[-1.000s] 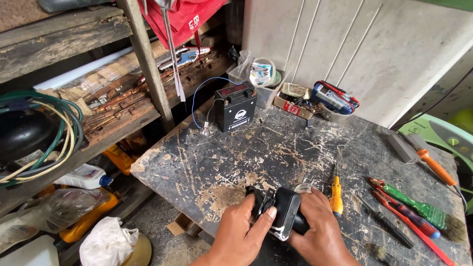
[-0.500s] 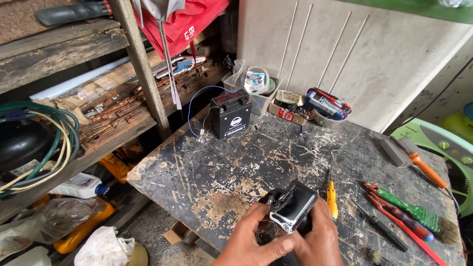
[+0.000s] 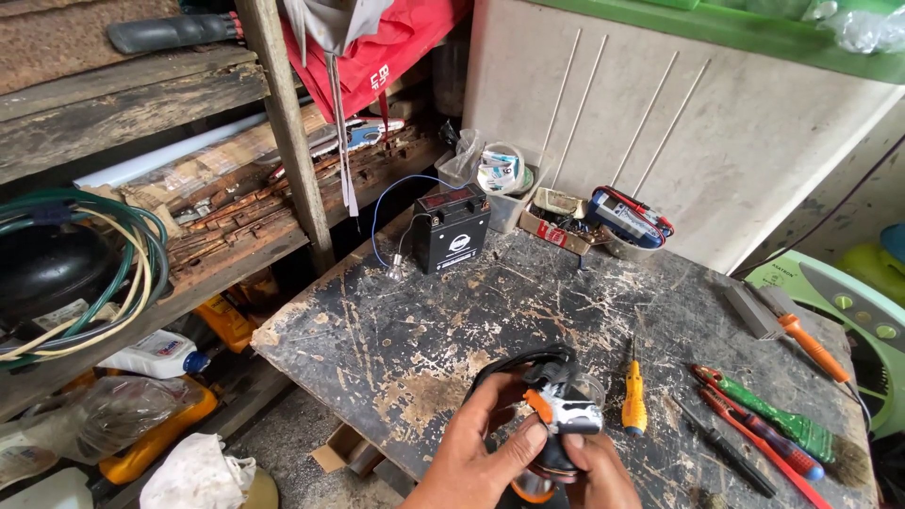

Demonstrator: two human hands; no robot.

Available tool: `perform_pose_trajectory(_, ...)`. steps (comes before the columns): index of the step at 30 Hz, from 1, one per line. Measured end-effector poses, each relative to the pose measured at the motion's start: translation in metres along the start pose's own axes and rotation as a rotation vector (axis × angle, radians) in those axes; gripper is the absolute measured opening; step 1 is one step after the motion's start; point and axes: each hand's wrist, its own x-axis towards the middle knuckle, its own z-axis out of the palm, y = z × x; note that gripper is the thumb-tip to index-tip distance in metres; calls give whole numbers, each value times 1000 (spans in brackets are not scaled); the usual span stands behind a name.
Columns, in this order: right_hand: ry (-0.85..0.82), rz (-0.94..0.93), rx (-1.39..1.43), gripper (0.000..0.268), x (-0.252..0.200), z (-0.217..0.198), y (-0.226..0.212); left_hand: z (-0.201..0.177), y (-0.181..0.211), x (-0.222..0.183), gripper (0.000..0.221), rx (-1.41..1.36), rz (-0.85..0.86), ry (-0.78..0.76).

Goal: Disassembling and inspecting a handheld flashlight to repair internal components and housing.

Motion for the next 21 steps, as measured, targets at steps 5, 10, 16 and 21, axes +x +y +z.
perform_pose_trajectory(5, 37, 1124, 649, 45, 42, 5, -25, -8, -13, 9, 49, 100, -80, 121)
perform_pose_trajectory(10, -225, 1331, 703, 66, 56, -4, 16, -16, -28, 15, 52, 176, -87, 216)
perform_pose_trajectory(16, -30, 1320, 548, 62, 45, 0, -10, -10, -12, 7, 41, 11, -198, 178)
perform_pose_trajectory(21, -103, 1244, 483, 62, 54, 4, -37, -11, -8, 5, 33, 82, -181, 217)
